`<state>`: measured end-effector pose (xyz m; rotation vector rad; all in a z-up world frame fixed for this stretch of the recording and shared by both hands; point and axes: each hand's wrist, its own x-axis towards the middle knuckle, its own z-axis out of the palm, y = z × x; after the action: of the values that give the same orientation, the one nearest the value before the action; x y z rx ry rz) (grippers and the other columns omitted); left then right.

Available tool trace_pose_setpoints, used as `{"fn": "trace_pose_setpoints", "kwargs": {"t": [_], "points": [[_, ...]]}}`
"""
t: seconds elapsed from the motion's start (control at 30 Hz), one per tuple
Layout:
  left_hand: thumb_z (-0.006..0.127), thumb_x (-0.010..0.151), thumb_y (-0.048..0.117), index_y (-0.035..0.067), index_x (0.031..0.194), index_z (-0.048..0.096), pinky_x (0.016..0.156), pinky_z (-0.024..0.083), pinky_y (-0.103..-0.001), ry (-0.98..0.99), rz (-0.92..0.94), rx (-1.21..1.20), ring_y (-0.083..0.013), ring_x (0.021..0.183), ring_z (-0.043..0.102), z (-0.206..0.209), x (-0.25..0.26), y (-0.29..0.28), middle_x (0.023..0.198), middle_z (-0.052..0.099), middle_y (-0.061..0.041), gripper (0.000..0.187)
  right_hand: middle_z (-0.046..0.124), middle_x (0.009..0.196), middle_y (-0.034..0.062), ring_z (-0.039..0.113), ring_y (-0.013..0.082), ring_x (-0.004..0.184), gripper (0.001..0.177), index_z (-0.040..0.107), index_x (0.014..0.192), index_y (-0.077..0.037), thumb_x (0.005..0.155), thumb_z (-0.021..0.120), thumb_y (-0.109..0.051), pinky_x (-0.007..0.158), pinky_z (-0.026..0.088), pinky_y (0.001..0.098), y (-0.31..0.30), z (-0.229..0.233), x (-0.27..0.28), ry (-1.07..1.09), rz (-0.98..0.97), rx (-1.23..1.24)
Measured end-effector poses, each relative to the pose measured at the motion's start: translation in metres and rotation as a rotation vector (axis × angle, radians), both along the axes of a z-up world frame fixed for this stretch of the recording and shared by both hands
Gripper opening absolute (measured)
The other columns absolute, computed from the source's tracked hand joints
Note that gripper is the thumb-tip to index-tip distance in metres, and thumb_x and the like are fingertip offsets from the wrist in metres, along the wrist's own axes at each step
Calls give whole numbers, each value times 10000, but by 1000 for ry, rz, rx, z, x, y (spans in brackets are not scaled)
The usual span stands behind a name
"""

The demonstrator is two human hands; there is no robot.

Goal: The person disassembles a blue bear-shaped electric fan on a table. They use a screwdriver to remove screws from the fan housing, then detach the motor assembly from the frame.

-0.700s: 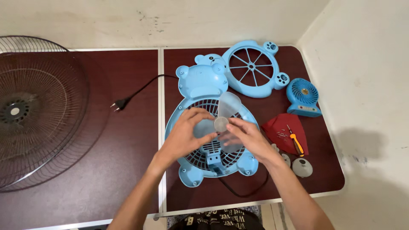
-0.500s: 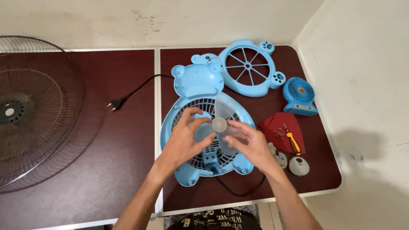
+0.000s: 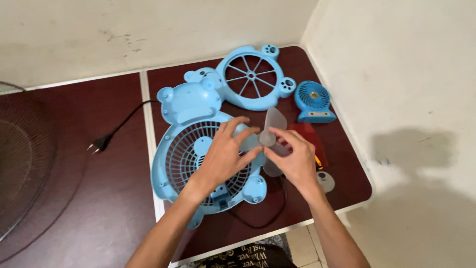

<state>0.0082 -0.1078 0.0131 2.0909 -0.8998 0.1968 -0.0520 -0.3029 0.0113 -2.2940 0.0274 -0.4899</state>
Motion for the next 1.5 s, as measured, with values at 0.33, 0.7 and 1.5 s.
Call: {"fn": "trace_pose_setpoints", "kwargs": {"t": [0.33, 0.7, 1.5], "points": [[768, 828, 147, -6, 1229, 657, 1059, 454, -475, -46, -22, 111, -381, 1246, 566, -16, 34, -27, 1309, 620, -201, 444, 745, 926, 59, 730, 169, 767, 442, 735, 1108, -93, 727, 909, -231, 704, 586, 319, -46, -57, 48, 58, -247, 15], [763, 799, 120, 2, 1139, 695, 1041, 449, -474, 18, -28, 174, -373, 1243, 559, -18, 47, -20, 1252, 625, -173, 367, 737, 893, 60, 726, 253, 808, 457, 735, 1068, -110, 704, 909, -325, 701, 578, 405, -33, -94, 78, 191, -241, -186], [736, 845, 72, 34, 1064, 728, 949, 506, -456, 122, 2, -3, -344, 1103, 609, -12, 13, -14, 1152, 632, -121, 222, 709, 945, 73, 688, 200, 798, 347, 706, 1099, -63, 806, 852, -180, 728, 575, 344, -36, -76, 29, 156, -143, 14]]}}
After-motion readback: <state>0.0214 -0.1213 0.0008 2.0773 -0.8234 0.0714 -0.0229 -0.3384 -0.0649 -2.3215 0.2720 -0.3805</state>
